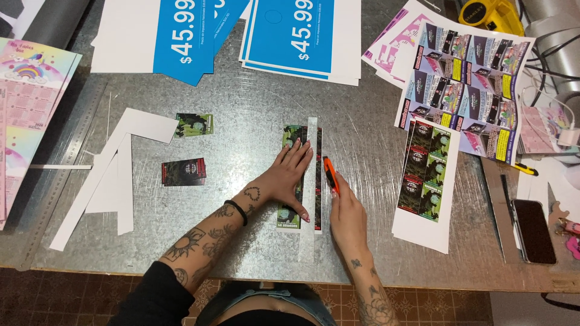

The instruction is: The person uses a ruler and an orange utility knife to cut a sheet of printed paper into smaller rectangular sections on a metal workbench. They align the ruler along the paper, make precise cuts, and then separate the cut pieces.

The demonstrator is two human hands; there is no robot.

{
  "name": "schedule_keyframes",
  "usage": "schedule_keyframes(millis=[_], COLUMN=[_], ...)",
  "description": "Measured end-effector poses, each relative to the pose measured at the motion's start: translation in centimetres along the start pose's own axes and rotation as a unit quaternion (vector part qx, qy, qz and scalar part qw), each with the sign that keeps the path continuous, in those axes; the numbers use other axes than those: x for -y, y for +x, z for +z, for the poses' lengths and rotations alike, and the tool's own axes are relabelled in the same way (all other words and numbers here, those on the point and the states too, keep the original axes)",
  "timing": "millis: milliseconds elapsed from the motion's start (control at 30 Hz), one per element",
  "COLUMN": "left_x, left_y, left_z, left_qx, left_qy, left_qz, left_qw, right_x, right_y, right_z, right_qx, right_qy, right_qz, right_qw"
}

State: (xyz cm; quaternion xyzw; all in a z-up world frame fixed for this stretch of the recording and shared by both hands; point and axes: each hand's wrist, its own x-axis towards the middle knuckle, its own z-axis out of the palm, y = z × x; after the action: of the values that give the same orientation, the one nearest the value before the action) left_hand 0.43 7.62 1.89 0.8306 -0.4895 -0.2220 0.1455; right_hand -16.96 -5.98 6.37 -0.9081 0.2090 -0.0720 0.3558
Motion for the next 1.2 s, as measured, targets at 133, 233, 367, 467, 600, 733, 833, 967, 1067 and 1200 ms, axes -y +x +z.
schedule_keyframes(millis=[133, 233, 367, 467, 600, 733, 833, 967, 1067, 1200], left_x=[-0.4, 0.0, 0.0, 0.1, 0.1, 0.2, 0.1, -1.1, -1.9, -1.9], left_y=[-0.1, 0.0, 0.0, 0.1, 0.1, 0.2, 0.3, 0.0, -0.2, 0.1], left_z=[-0.2, 0.3, 0.4, 0.5, 0.7, 0.9, 0.8, 0.2, 0.5, 1.0], left_qx=[0.007, -0.004, -0.007, -0.010, -0.014, -0.015, -0.014, -0.009, -0.005, 0.000], left_qy=[-0.012, 0.002, -0.006, -0.008, -0.009, -0.011, 0.004, 0.005, 0.009, 0.012], left_qz=[-0.010, -0.003, -0.002, -0.001, -0.003, -0.001, -0.004, -0.012, -0.010, -0.013], left_qw=[1.000, 1.000, 1.000, 1.000, 1.000, 1.000, 1.000, 1.000, 1.000, 1.000], right_x=[0.0, 0.1, 0.7, 1.4, 1.5, 1.2, 1.1, 0.5, 0.0, 0.6], right_y=[1.2, 1.3, 1.2, 1.2, 1.0, 0.9, 1.0, 1.5, 2.1, 2.6], right_z=[0.3, 0.2, 0.1, -0.2, 0.0, 0.1, 0.0, -0.3, -0.8, -2.0], right_qx=[0.019, 0.022, 0.026, 0.033, 0.036, 0.041, 0.045, 0.044, 0.045, 0.058], right_qy=[-0.029, -0.063, -0.069, -0.087, -0.071, -0.079, -0.081, -0.078, -0.064, -0.061], right_qz=[-0.003, -0.007, 0.002, 0.002, 0.002, 0.008, -0.004, -0.011, -0.017, -0.021], right_qw=[0.999, 0.998, 0.997, 0.996, 0.997, 0.996, 0.996, 0.996, 0.997, 0.996])
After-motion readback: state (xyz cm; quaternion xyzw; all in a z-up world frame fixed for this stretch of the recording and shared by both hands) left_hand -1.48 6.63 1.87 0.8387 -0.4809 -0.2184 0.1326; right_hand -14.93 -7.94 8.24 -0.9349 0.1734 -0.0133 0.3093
